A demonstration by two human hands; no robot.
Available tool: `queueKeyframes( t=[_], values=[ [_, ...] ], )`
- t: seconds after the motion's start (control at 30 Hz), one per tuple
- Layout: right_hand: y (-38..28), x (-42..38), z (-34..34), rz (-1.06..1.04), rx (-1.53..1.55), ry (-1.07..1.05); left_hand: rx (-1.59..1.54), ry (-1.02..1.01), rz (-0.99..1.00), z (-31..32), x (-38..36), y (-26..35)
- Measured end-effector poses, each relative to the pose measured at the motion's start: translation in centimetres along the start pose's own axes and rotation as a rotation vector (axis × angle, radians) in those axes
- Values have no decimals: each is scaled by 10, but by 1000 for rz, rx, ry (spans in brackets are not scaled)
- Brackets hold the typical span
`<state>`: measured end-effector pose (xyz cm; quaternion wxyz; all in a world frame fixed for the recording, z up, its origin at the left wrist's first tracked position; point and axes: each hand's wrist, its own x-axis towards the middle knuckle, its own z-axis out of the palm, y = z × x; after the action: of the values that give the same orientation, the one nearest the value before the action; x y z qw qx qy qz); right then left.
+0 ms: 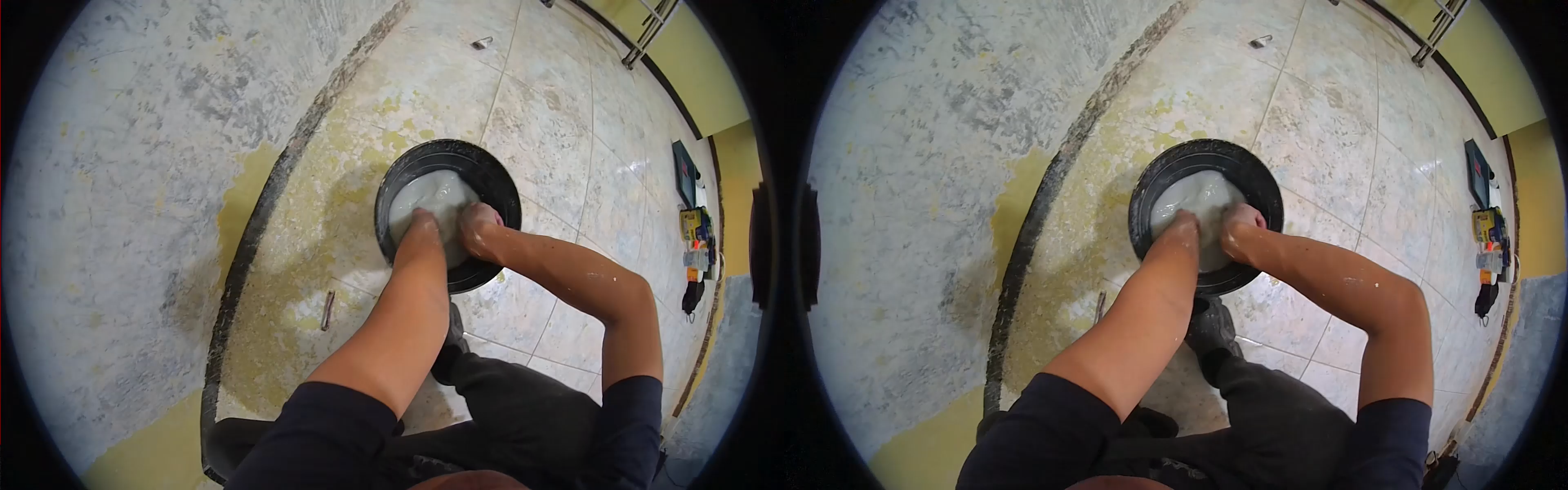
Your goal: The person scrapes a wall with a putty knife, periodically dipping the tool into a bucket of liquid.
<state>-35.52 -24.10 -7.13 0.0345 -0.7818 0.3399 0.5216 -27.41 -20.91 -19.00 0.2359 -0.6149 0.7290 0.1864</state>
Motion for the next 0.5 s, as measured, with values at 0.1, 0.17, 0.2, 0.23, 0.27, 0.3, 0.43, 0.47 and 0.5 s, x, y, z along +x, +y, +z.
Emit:
queueKeyframes(
  t=[0.1, 0.17, 0.2, 0.23, 0.27, 0.3, 0.43, 0.47, 0.5],
  values=[
    [-14, 4, 31, 23, -56, 99, -140, -8, 43, -28, 0, 0],
    [-1, 12, 32, -123, -294, 16, -326, -34, 84, -68, -1, -7],
    [11, -4, 25, -182, -256, 197, -426, -47, 111, -89, -5, -12],
    [22, -21, 17, -244, -224, 376, -512, -58, 131, -106, -8, -19],
    [25, -51, -15, -160, -206, 302, -548, -58, 167, -109, -1, -19],
    [23, -72, -36, -66, -184, 221, -501, -2, 227, -126, -23, -24],
    [43, -105, -51, -87, -126, 305, -1221, 268, 329, -137, -103, -63],
    [45, -117, -60, -87, -64, 353, -1236, 299, 317, -132, -115, -69],
    [48, -130, -70, -89, -97, 366, -1403, 459, 387, -126, -124, -73]
  ],
)
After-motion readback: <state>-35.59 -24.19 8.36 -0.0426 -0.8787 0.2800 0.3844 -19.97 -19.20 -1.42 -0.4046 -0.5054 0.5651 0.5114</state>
